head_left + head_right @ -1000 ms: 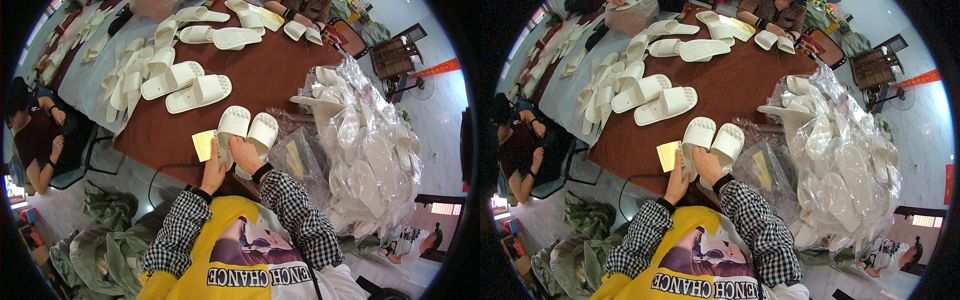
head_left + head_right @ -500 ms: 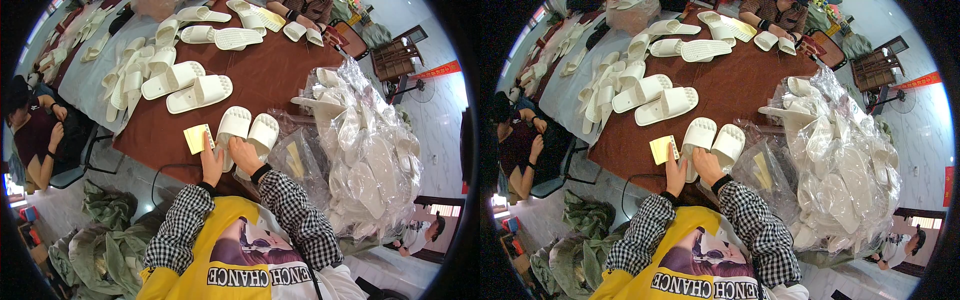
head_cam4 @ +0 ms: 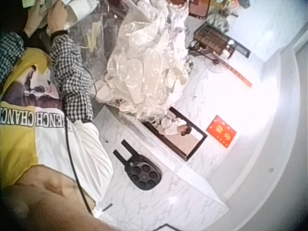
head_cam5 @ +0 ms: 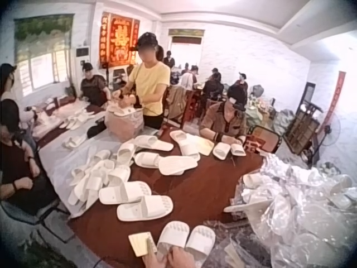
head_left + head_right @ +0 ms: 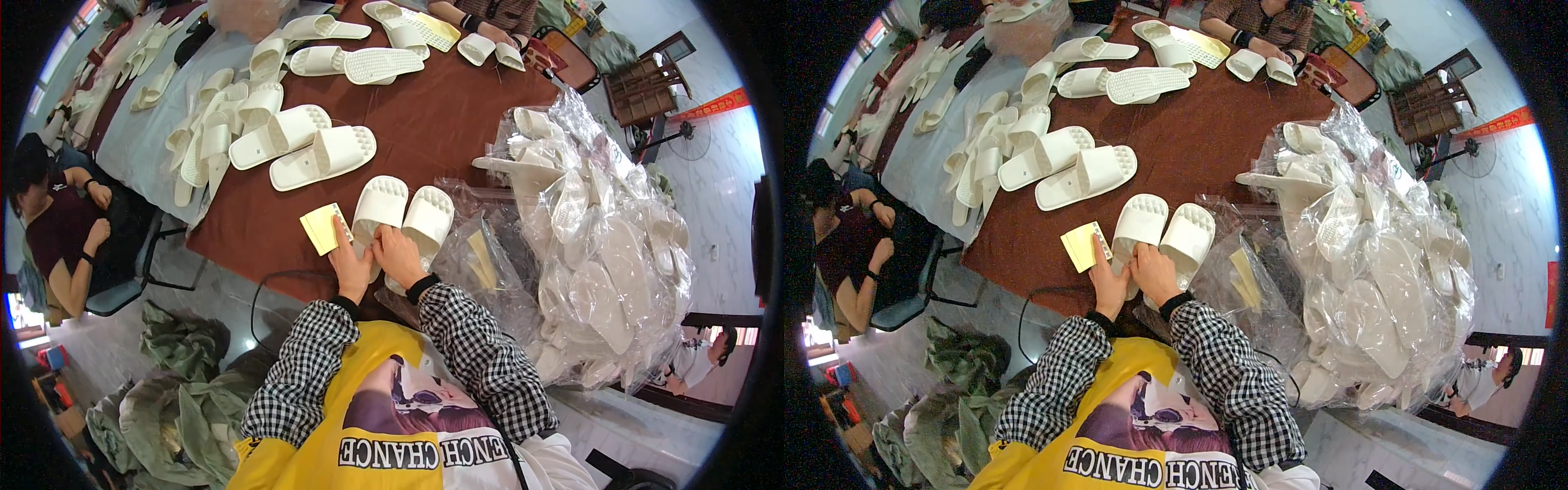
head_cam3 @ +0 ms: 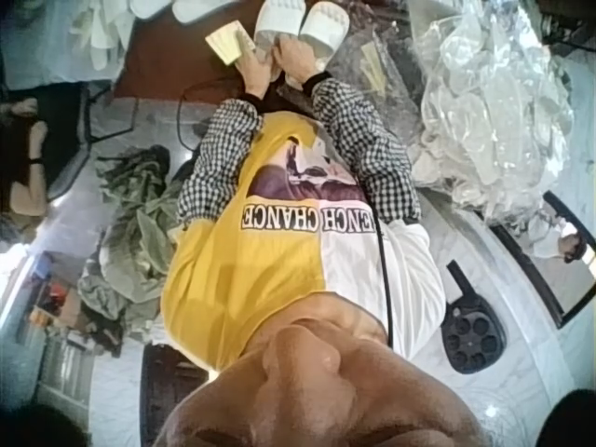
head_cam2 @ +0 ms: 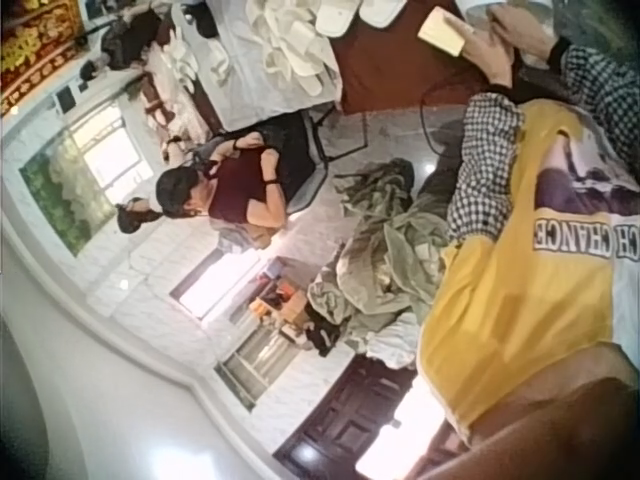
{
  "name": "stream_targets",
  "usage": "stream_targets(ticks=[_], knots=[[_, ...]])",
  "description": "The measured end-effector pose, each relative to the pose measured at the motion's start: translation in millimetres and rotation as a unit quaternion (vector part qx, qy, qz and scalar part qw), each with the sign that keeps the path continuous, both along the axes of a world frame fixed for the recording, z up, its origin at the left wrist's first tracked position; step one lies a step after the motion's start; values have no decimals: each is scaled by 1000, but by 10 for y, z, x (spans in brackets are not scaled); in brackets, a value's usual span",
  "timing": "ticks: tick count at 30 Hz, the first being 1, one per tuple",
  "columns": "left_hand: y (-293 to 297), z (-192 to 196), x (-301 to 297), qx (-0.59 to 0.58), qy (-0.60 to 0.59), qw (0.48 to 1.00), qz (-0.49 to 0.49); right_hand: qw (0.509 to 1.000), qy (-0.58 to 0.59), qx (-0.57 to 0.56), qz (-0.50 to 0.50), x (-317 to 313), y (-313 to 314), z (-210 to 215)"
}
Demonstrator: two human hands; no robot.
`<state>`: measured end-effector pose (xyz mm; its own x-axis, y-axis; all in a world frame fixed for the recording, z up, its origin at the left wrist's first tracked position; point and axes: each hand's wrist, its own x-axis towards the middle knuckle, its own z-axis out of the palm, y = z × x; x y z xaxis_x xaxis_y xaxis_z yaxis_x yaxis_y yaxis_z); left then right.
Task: Putting yellow labels into white slippers and putting them into plastic bags for final packaging.
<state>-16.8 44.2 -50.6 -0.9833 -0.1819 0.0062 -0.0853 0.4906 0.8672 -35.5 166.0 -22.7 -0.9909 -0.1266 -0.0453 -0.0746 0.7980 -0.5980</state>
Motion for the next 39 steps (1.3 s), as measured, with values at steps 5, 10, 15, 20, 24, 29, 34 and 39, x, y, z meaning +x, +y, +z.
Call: stream_targets(ticks=[5,10,15,20,24,29,34,39], knots=[[-9,24,-9,7,-3,1000,1,1000,6,-6,7,-8,28,26],[4,33,-4,-7,4,1000,0,1000,10,-25,10,24,16,33],[-2,44,-12,-7,2,1000,-4,1000,9,-5,-6,22,1,-27],[9,84,-20,-8,-21,1000,-5,1000,14,-8,-13,14,21,-64],[-18,11,-30,-5,-1,1000,-5,999,24,-21,-3,27,-8,-30],[-12,39,-20,9,-3,1000,-15,1000,16,-2,-18,35,-12,-32],[2,-12,-20,-7,38,999,-14,1000,-5,-12,-27,69,35,-11],[-35,-102,-73,16,40,999,9,996,-11,-83,19,171,63,79]])
